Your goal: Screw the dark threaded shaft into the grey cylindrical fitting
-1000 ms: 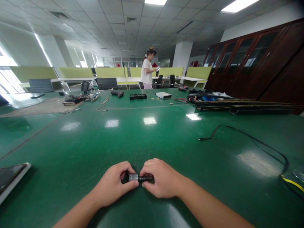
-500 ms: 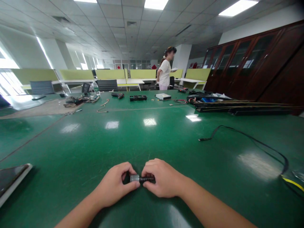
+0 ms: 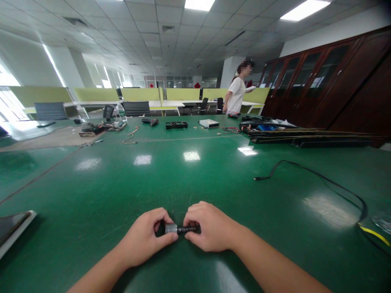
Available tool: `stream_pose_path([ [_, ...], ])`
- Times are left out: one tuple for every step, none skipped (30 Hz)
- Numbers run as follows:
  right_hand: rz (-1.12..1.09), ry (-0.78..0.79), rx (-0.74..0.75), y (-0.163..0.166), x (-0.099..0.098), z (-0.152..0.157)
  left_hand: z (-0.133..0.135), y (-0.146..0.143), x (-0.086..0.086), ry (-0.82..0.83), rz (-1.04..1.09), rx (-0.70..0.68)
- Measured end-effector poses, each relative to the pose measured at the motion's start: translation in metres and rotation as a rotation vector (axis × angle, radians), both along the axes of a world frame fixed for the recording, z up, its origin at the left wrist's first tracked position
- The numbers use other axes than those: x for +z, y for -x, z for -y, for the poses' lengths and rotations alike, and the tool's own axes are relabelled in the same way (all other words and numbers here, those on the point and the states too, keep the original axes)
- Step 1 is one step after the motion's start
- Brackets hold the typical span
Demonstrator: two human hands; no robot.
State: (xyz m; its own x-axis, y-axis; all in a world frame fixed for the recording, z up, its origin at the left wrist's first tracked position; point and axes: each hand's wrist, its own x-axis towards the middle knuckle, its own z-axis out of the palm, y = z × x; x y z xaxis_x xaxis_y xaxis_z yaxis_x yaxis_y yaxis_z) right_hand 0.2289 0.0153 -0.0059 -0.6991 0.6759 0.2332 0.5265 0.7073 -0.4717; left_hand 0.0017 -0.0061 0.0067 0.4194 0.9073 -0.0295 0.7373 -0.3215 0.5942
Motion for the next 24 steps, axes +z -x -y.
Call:
stream_pose_path([
  [0.007, 0.004, -0.002, -0.001, 0.000, 0.000, 0.000, 0.000, 0.000, 0.000, 0.000, 0.002],
  [0.011, 0.011, -0.002, -0.004, 0.000, -0.001, 0.000, -0.001, 0.001, 0.001, 0.000, 0.003],
  [0.015, 0.024, 0.000, -0.006, 0.001, -0.002, 0.000, -0.001, 0.001, 0.003, 0.000, 0.003],
  [0.020, 0.043, 0.003, -0.009, 0.001, -0.004, 0.000, -0.001, 0.002, 0.005, 0.001, 0.002],
  [0.027, 0.069, 0.005, -0.013, 0.002, -0.005, 0.000, -0.001, 0.002, 0.006, 0.001, 0.000],
  [0.034, 0.100, 0.004, -0.017, 0.004, -0.007, 0.000, -0.001, 0.002, 0.009, 0.000, -0.002],
  [0.045, 0.132, -0.006, -0.021, 0.005, -0.009, 0.000, -0.001, 0.002, 0.010, 0.000, -0.001],
  [0.054, 0.165, -0.023, -0.025, 0.007, -0.010, 0.000, -0.001, 0.002, 0.010, -0.001, 0.001],
  [0.059, 0.186, -0.046, -0.027, 0.009, -0.011, 0.000, -0.001, 0.002, 0.011, -0.002, 0.002],
  [0.063, 0.203, -0.063, -0.029, 0.010, -0.012, 0.000, -0.001, 0.002, 0.012, -0.002, 0.004],
  [0.064, 0.214, -0.072, -0.031, 0.011, -0.013, 0.000, -0.001, 0.001, 0.012, -0.003, 0.005],
  [0.064, 0.221, -0.074, -0.031, 0.011, -0.013, 0.000, -0.001, 0.001, 0.012, -0.004, 0.006],
  [0.061, 0.227, -0.067, -0.030, 0.011, -0.013, 0.000, -0.001, 0.001, 0.011, -0.005, 0.006],
  [0.056, 0.231, -0.058, -0.029, 0.010, -0.013, 0.000, -0.001, 0.000, 0.010, -0.008, 0.007],
  [0.048, 0.231, -0.049, -0.028, 0.009, -0.012, 0.000, -0.001, 0.000, 0.008, -0.010, 0.008],
  [0.040, 0.228, -0.041, -0.026, 0.008, -0.012, -0.001, -0.001, 0.000, 0.007, -0.011, 0.009],
  [0.030, 0.221, -0.034, -0.024, 0.007, -0.011, -0.001, -0.001, 0.000, 0.005, -0.011, 0.008],
  [0.018, 0.209, -0.031, -0.021, 0.006, -0.010, -0.001, 0.000, -0.001, 0.004, -0.010, 0.007],
  [0.003, 0.193, -0.029, -0.019, 0.005, -0.009, -0.001, 0.000, -0.001, 0.003, -0.009, 0.006],
  [-0.019, 0.179, -0.027, -0.016, 0.004, -0.008, -0.001, 0.000, -0.001, 0.003, -0.007, 0.006],
  [-0.046, 0.169, -0.023, -0.012, 0.003, -0.007, -0.001, 0.000, -0.001, 0.003, -0.006, 0.007],
  [-0.077, 0.168, -0.014, -0.009, 0.003, -0.005, -0.001, 0.000, -0.002, 0.003, -0.005, 0.008],
  [-0.115, 0.177, -0.003, -0.006, 0.003, -0.004, -0.001, 0.000, -0.002, 0.003, -0.005, 0.008],
  [-0.136, 0.187, 0.019, -0.003, 0.002, -0.003, -0.001, 0.000, -0.002, 0.003, -0.005, 0.008],
])
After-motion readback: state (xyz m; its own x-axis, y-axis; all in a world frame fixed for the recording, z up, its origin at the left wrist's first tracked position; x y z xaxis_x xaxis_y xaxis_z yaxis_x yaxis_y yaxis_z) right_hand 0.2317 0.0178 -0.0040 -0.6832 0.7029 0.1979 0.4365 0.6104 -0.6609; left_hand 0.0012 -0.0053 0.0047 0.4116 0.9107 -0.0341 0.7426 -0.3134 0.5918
